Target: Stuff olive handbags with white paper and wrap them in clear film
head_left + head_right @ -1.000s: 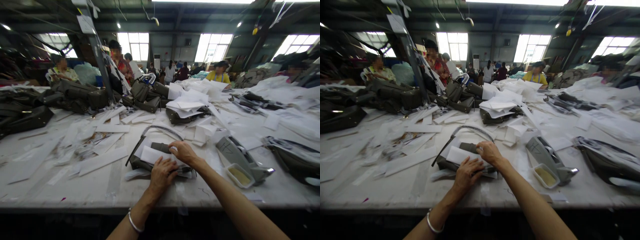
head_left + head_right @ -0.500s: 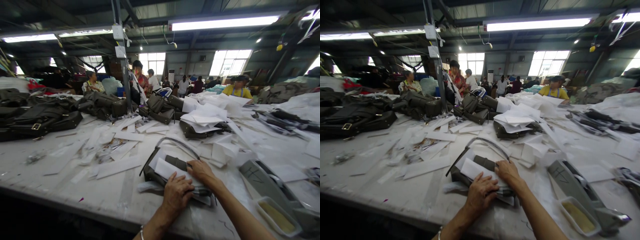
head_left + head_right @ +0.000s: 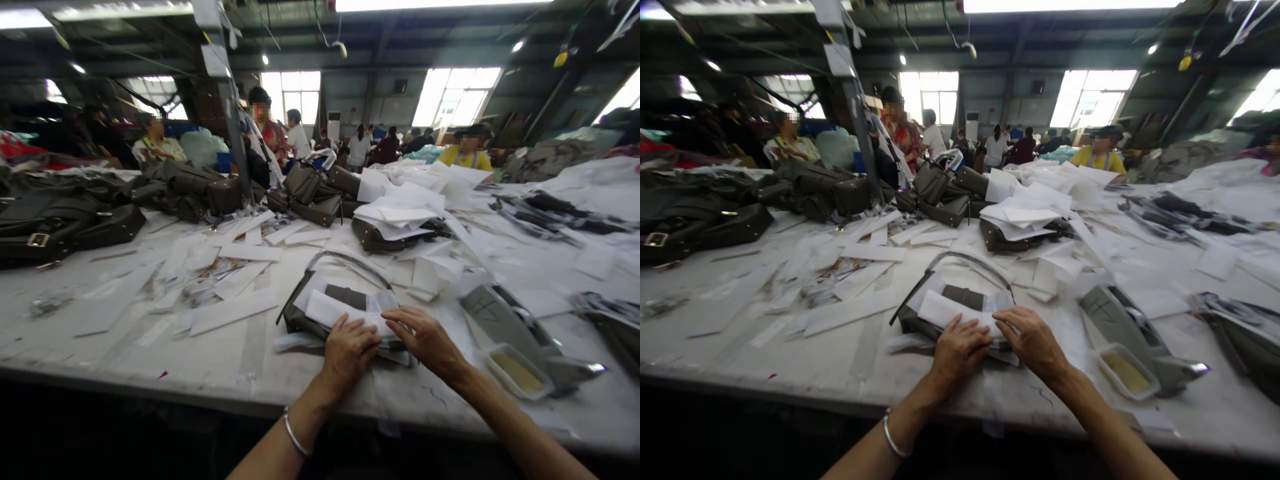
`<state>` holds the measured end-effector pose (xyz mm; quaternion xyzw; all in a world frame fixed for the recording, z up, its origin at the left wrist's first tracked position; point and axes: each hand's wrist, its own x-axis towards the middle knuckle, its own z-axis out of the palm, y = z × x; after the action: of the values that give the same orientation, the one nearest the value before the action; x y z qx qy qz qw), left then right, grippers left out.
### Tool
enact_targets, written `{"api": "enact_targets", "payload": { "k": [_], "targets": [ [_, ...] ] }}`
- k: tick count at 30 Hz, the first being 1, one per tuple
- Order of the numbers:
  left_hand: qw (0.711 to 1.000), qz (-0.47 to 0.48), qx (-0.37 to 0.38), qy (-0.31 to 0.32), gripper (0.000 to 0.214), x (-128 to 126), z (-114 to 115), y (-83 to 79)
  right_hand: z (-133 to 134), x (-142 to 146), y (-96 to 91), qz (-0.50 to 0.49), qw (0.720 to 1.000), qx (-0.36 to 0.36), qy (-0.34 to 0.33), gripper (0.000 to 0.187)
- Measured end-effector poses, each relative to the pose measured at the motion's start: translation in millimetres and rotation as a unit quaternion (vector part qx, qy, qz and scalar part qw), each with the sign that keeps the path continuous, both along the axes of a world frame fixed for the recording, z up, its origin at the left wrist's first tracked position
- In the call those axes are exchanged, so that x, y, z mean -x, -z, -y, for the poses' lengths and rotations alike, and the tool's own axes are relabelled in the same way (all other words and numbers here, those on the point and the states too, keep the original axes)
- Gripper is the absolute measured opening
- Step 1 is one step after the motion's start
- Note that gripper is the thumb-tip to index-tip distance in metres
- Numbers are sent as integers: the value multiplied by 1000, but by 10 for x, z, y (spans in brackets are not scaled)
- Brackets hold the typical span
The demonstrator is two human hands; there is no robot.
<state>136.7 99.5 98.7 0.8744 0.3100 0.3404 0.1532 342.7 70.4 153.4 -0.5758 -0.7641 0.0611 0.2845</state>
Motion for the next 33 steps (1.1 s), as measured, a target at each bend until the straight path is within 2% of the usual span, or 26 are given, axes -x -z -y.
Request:
{"api": "enact_targets", "payload": {
  "k": [2,5,6,9,11,14,18,21,26,29,33],
  "targets": [
    [1000,-3,-6,3,20,3,2,-25,396,-50,-13,-37,999,-2,-24,24],
    [1000,-3,-10,7,19,2,-11,-46,867,-92,45,-11,997,56,-51,24],
    [1000,-4,-10,8,19,2,-14,-51,970,-88,90,7,995,79,-59,32],
    [1000,-11,-11,10,18,4,-14,-75,1120,-1,279,57,990,114,-67,70],
    [1000,-13,-14,7,18,8,-7,-93,1128,101,424,88,989,98,-71,84],
    [1000,-10,-15,-1,19,18,18,-100,1098,229,635,125,988,27,-85,82],
    [1000,-7,-13,-6,18,11,27,-27,990,228,841,127,979,-108,-116,52],
    [999,-6,-28,-16,18,-6,2,45,859,195,850,77,975,-163,-132,30],
    [999,2,-44,-20,16,-18,-9,91,740,243,683,-89,979,-153,-101,18],
    [998,-12,-65,-21,15,-25,-13,107,752,253,640,-155,982,-81,-71,17],
    [995,-15,-92,-32,13,-38,2,119,790,218,685,-190,980,-14,-56,19]
  ]
}}
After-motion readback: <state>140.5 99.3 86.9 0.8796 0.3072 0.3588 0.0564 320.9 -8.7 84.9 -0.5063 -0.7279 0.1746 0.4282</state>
